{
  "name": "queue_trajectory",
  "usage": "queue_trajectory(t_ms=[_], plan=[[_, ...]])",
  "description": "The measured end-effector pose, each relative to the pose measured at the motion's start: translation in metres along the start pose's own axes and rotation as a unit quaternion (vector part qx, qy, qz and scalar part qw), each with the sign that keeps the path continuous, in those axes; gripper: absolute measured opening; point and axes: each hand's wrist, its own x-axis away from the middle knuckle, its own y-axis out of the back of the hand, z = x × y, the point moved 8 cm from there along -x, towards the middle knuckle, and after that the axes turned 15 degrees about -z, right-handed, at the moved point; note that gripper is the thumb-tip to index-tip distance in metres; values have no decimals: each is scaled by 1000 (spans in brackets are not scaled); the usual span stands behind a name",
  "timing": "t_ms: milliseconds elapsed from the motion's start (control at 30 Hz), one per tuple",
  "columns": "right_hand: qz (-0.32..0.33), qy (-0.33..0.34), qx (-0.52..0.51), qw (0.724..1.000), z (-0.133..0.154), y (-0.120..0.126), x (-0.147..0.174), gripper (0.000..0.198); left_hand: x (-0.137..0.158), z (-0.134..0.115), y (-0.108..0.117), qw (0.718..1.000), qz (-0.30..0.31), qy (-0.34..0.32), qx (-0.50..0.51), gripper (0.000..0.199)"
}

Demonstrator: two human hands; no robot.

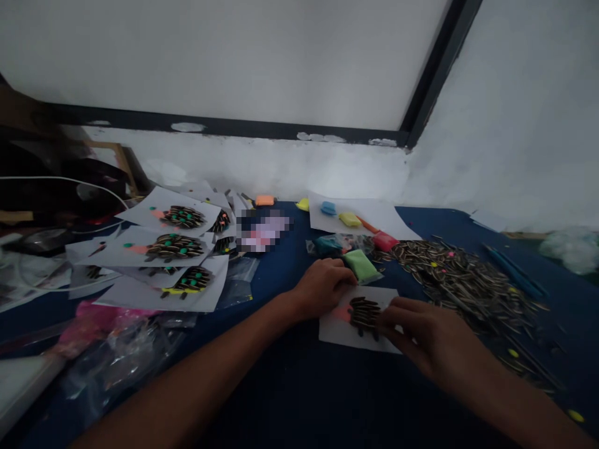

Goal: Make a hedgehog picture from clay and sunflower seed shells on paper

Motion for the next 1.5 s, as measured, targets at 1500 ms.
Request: queue_trajectory(t_ms=[1500], plan=[[95,-174,133,971,-111,2,12,12,0,-1,0,999,19,16,22,18]])
